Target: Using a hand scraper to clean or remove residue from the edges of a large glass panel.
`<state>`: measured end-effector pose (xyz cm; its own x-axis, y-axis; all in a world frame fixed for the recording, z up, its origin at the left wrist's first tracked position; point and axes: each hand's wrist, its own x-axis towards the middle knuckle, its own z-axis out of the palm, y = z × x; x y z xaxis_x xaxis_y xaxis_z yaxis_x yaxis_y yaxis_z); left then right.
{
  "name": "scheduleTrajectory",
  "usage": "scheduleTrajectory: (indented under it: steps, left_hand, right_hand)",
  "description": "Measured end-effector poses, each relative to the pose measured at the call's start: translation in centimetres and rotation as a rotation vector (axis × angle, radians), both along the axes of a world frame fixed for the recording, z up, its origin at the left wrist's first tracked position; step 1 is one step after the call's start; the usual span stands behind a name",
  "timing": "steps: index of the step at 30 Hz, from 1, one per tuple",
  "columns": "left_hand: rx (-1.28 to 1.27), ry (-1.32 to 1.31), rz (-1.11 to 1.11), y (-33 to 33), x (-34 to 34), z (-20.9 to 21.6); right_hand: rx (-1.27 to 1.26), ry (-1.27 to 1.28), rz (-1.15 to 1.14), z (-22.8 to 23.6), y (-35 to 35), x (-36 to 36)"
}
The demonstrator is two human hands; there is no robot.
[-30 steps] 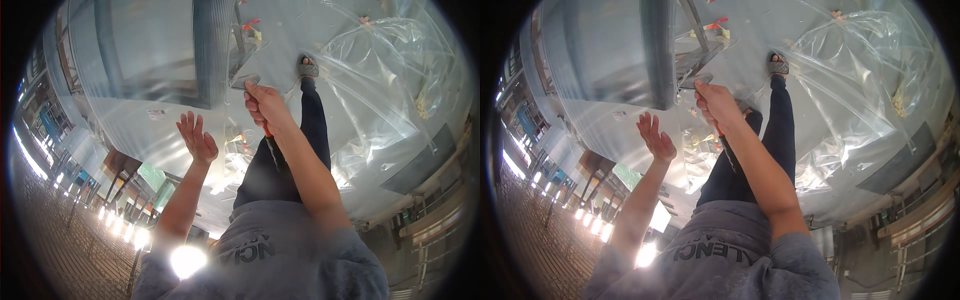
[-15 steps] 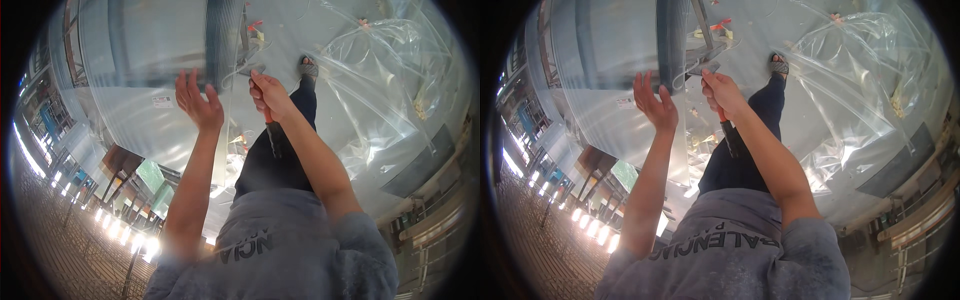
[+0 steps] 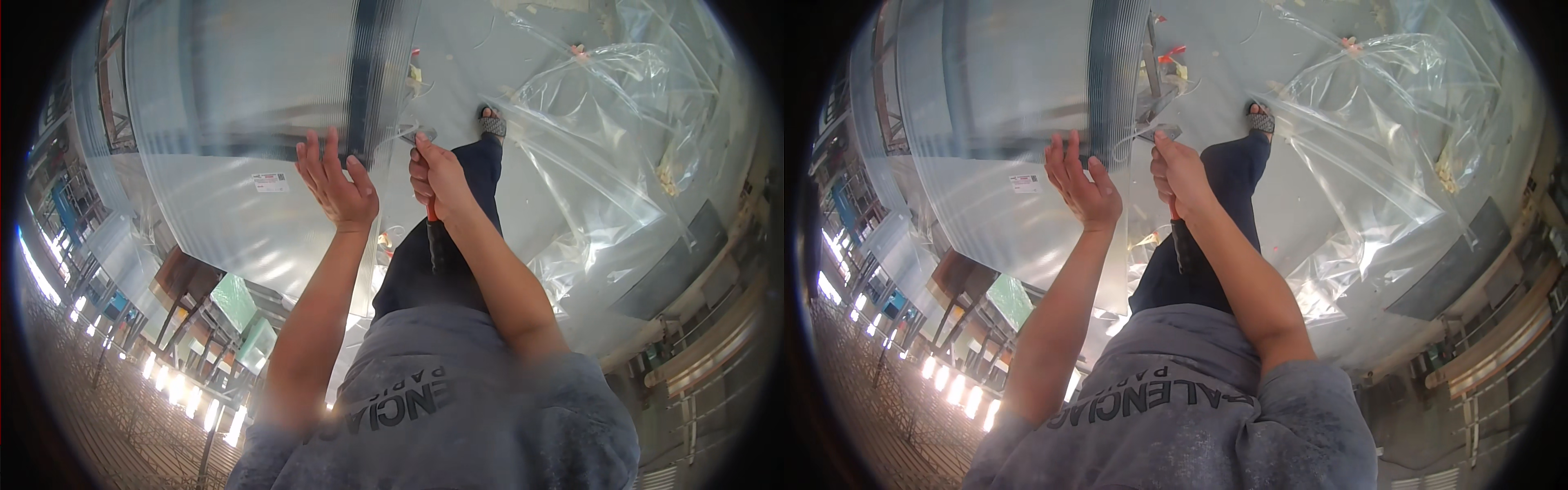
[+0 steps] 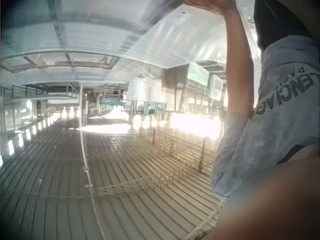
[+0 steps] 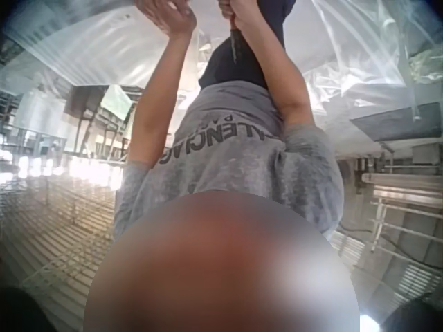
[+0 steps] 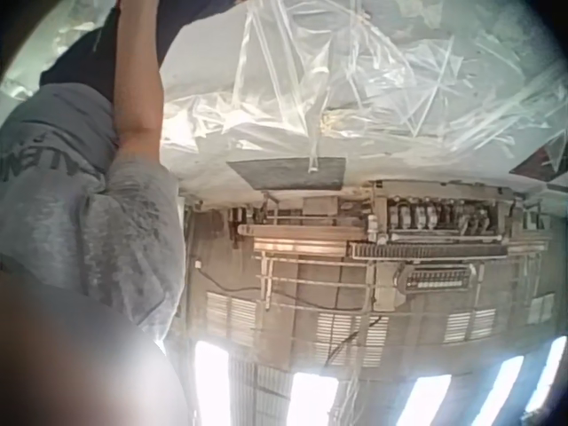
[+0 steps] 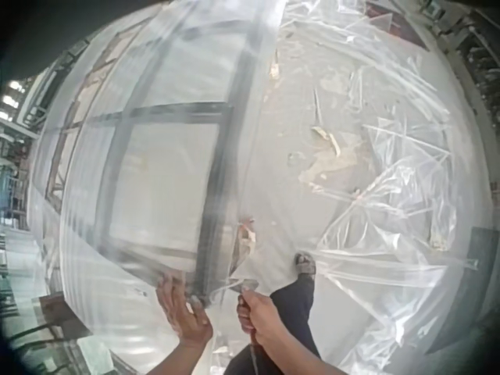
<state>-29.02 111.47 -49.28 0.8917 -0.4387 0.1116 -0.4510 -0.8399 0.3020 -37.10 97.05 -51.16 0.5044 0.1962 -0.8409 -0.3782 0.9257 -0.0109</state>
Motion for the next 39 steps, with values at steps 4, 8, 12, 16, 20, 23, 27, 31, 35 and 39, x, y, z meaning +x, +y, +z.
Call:
scheduleTrajectory:
  steps: [4, 8, 12, 16, 20, 23, 27, 31, 35, 39]
  left_hand:
    - [-0.010, -0.004, -0.004, 0.1, 0.5, -0.1]
    - [-0.009, 0.008, -0.002, -0.3, 0.5, -0.1]
    - [0.000, -0.015, -0.011, -0.4, 0.7, 0.0]
    - [0.011, -0.028, -0.024, 0.2, -0.4, 0.3]
    - [0.024, -0.030, -0.034, -0.3, 0.1, 0.2]
    - [0.035, -0.038, -0.038, -0.3, 0.3, 0.3]
    - [0.076, -0.046, -0.025, 0.5, 0.2, 0.8]
    - [0.061, -0.015, -0.056, -0.7, -0.5, 0.4]
    - [0.088, 0.005, 0.005, 0.5, -0.5, 0.5]
    - [0.051, 0.010, 0.001, -0.3, 0.2, 0.3]
  right_hand:
    - [-0.004, -0.043, -0.024, -0.3, -0.7, 1.7]
    - [-0.253, -0.019, -0.236, -0.3, -5.4, 7.8]
    - [-0.195, -0.161, -0.086, -1.9, -10.1, 9.1]
    - [-0.258, -0.092, -0.122, -1.3, -12.0, 11.5]
    - [-0.317, -0.159, -0.087, -1.6, -15.8, 13.8]
    - [-0.315, -0.153, -0.081, -1.7, -17.0, 15.0]
    - [-0.331, -0.142, -0.131, -0.8, -18.8, 19.0]
    - [-0.461, -0.418, -0.357, -6.8, -27.4, 25.0]
    - [-0.539, -0.318, -0.337, -1.6, -33.0, 29.3]
    - [-0.666, -0.486, -0.327, -4.8, -34.8, 24.2]
